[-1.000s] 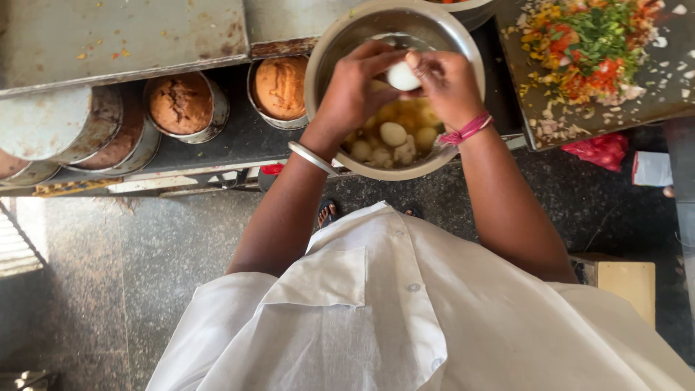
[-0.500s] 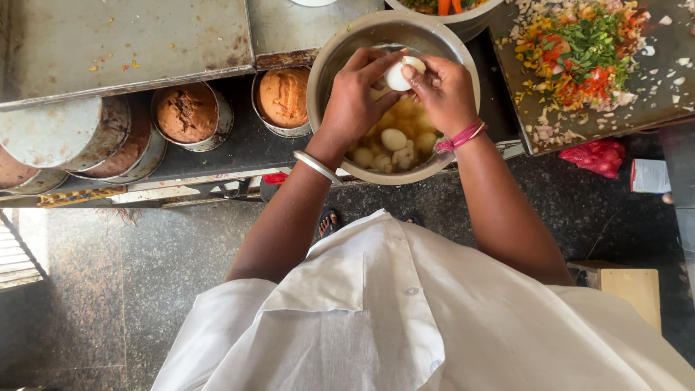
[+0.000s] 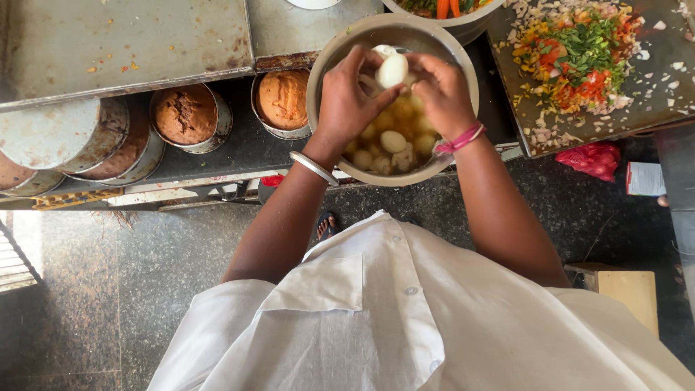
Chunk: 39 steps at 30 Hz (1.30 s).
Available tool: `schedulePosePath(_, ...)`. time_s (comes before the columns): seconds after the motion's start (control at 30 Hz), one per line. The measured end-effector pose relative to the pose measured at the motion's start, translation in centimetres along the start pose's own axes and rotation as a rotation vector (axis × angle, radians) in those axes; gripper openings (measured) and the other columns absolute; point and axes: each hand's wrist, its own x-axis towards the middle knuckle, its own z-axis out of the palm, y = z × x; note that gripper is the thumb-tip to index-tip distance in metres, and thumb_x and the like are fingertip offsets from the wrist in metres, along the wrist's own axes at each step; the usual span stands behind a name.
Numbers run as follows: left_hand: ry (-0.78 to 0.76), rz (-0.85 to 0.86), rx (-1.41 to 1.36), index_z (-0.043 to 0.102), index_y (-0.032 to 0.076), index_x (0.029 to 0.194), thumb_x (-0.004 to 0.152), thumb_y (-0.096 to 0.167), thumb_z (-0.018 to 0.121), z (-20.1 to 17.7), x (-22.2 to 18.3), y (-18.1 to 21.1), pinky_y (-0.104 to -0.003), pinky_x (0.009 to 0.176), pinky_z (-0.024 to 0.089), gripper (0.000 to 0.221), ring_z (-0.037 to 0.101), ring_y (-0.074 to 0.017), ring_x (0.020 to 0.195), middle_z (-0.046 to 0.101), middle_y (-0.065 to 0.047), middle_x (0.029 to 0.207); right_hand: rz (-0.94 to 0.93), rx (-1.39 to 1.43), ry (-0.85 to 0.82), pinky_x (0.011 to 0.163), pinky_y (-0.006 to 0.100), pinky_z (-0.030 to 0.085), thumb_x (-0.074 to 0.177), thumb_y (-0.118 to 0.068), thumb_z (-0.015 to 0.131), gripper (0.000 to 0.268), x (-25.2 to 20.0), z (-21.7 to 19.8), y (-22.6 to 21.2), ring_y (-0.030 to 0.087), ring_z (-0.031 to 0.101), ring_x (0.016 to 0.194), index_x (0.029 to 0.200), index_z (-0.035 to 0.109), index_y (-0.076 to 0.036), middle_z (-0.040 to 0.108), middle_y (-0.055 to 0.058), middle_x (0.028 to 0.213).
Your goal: The person peels boiled eggs by hand, removing the shells and placing the peeled eggs on a metal tray.
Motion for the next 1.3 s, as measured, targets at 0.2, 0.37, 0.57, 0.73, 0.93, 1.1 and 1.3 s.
schedulePosePath(0.2,-0.072,0.034,0.031,0.057,0.003,0.105,0.075,0.018,0.096,0.8,0.0,-0.3,-0.033,0.078,0.066,0.051,0.08,-0.0221,0.088,0.078,-0.015,0.095,0.018,-0.164,-0.181,0.09,0.036,0.059,0.1,-0.024,0.078,0.042,0.6,-0.1,-2.5,0.023,0.073,0.109,0.13,0.068,0.004,0.075,0.016,0.118)
schedulePosePath(0.37,-0.136,-0.087,-0.201,0.059,0.002,0.116,0.076,0.014,0.093,0.0,0.3,0.2,-0.032,0.081,0.067,0.053,0.081,-0.0211,0.09,0.079,-0.014,0.099,0.316,0.069,-0.071,0.06,0.024,0.059,0.104,-0.025,0.066,0.03,0.3,0.0,-1.9,0.01,0.073,0.08,0.122,0.072,-0.002,0.076,0.009,0.102)
schedulePosePath(0.57,-0.23,-0.085,-0.482,0.058,0.001,0.13,0.085,0.004,0.083,-0.1,-0.3,-1.0,-0.035,0.1,0.061,0.052,0.073,-0.0188,0.113,0.073,-0.015,0.124,0.335,0.078,0.141,0.076,0.025,0.064,0.107,-0.009,0.06,0.015,0.1,-0.1,-0.4,0.014,0.073,0.094,0.116,0.069,-0.001,0.073,0.011,0.109)
schedulePosePath(0.73,-0.186,-0.154,-0.57,0.058,-0.001,0.127,0.089,0.001,0.081,0.5,0.0,-2.4,-0.035,0.106,0.061,0.044,0.07,-0.0208,0.117,0.065,-0.018,0.128,0.119,0.032,-0.04,0.098,0.03,0.062,0.1,0.007,0.058,0.039,0.3,-0.4,-1.6,0.02,0.072,0.117,0.136,0.063,-0.006,0.07,0.012,0.13)
schedulePosePath(0.93,-0.183,-0.412,-0.697,0.06,0.0,0.118,0.101,0.016,0.068,0.3,0.1,-2.2,-0.026,0.076,0.064,0.025,0.076,-0.0155,0.094,0.077,-0.012,0.106,0.16,0.088,-0.156,0.094,0.029,0.062,0.089,0.001,0.083,0.052,0.4,0.4,-3.9,0.018,0.07,0.118,0.136,0.062,-0.004,0.067,0.01,0.134)
schedulePosePath(1.1,-0.262,-0.506,-0.766,0.06,0.005,0.125,0.1,0.022,0.067,0.2,0.6,-1.7,-0.023,0.065,0.059,0.031,0.072,-0.0134,0.081,0.075,-0.01,0.101,0.163,0.072,-0.077,0.091,0.028,0.065,0.089,-0.001,0.084,0.04,0.4,0.3,-3.7,0.015,0.072,0.111,0.125,0.068,-0.001,0.071,0.008,0.126)
schedulePosePath(1.3,-0.31,-0.543,-0.852,0.058,0.005,0.12,0.101,0.019,0.069,0.4,0.5,-2.9,-0.024,0.073,0.061,0.026,0.07,-0.0127,0.093,0.072,-0.009,0.108,0.171,0.071,-0.047,0.087,0.026,0.065,0.088,-0.005,0.088,0.036,0.2,0.4,-3.5,0.013,0.074,0.104,0.118,0.067,-0.003,0.074,0.007,0.115)
